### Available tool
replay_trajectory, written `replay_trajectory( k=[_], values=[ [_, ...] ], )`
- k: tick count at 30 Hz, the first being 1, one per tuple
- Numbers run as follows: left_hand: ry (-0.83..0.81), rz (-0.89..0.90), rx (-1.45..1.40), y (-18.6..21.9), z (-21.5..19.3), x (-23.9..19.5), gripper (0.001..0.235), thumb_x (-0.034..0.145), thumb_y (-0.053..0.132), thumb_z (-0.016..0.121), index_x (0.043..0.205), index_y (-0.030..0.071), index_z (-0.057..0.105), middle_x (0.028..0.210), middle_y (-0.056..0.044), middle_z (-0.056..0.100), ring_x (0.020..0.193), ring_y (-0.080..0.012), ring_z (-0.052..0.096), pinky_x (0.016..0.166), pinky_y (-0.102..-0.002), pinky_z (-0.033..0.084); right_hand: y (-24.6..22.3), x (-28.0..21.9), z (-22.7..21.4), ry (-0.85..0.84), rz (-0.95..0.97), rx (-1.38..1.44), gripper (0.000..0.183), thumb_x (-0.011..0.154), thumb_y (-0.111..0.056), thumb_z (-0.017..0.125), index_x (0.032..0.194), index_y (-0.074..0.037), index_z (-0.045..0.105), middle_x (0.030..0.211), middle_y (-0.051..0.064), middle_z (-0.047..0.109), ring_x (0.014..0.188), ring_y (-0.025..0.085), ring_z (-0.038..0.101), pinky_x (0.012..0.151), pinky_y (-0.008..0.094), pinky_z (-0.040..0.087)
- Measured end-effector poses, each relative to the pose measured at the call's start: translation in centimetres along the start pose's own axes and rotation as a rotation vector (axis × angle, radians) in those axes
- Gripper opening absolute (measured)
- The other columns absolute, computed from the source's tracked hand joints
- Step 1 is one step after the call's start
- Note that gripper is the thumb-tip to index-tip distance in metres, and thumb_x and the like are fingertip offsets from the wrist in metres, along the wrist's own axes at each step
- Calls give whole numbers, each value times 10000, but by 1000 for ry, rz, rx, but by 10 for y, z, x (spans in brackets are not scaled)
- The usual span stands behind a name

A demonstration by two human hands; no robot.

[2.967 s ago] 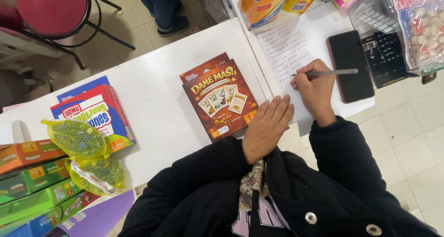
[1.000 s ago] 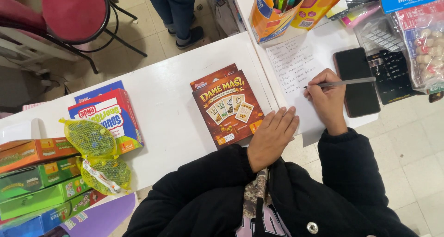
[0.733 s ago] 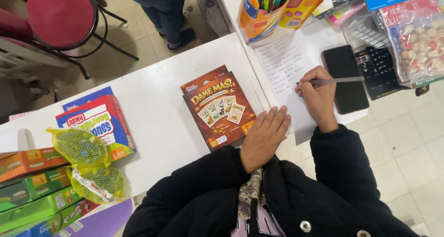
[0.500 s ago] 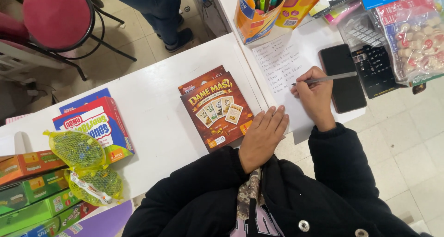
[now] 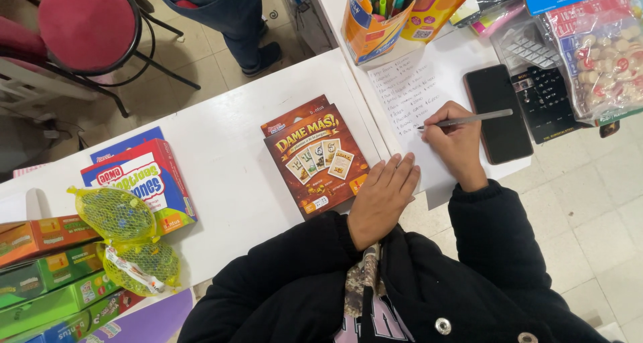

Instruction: Checking various toy and game boxes on a counter and writing down their names or details on a notepad.

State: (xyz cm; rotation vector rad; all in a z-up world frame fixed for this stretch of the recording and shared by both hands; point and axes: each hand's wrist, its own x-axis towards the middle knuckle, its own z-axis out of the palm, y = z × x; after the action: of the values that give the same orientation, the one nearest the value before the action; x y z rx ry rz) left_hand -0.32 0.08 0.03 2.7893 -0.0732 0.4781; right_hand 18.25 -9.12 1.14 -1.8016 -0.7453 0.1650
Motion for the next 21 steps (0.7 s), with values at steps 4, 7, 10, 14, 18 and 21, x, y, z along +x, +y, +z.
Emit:
replay_trajectory(
  k=[4, 7, 10, 14, 18, 21],
  values=[
    [11, 5, -16, 0, -2, 0, 603, 954, 292, 662, 1470, 47, 466, 1542, -210, 463, 1430, -384, 463, 1209, -504, 288, 2, 2, 2, 41, -1, 5, 122, 730, 139, 671, 776, 27, 682, 689, 152, 586, 534, 176, 545, 483, 266, 423],
    [22, 14, -23, -1, -4, 0, 592, 961, 284, 660, 1466, 41, 471, 1534, -217, 469, 1421, -392, 472, 1204, -511, 290, 2, 4, 3, 51, 2, 37, 124, 733, 154, 646, 775, 39, 665, 686, 155, 568, 515, 191, 568, 479, 265, 451],
    [26, 21, -20, -1, -5, 0, 595, 957, 286, 664, 1464, 40, 473, 1527, -220, 476, 1414, -395, 478, 1200, -516, 290, 2, 5, 2, 51, 17, 61, 118, 746, 160, 622, 775, 50, 652, 688, 156, 569, 511, 198, 600, 479, 263, 484],
    [51, 33, -18, -2, -5, 1, 572, 967, 286, 637, 1456, 34, 484, 1509, -221, 488, 1396, -399, 488, 1175, -515, 310, 5, 4, 1, 45, 51, 107, 106, 783, 145, 604, 804, 52, 650, 707, 156, 585, 551, 205, 651, 505, 260, 533],
    [66, 26, -9, -1, -2, 1, 552, 977, 290, 609, 1454, 40, 486, 1511, -211, 488, 1397, -388, 483, 1160, -507, 317, 1, 5, 1, 29, 69, 103, 104, 820, 131, 586, 824, 54, 656, 732, 164, 627, 615, 219, 685, 561, 273, 571],
    [77, 36, 10, 0, -3, -1, 531, 989, 298, 597, 1447, 49, 494, 1500, -204, 498, 1384, -381, 494, 1147, -505, 326, 2, 4, 1, 34, 63, 149, 99, 828, 130, 578, 821, 57, 645, 848, 191, 654, 724, 243, 719, 634, 308, 605]
  ],
)
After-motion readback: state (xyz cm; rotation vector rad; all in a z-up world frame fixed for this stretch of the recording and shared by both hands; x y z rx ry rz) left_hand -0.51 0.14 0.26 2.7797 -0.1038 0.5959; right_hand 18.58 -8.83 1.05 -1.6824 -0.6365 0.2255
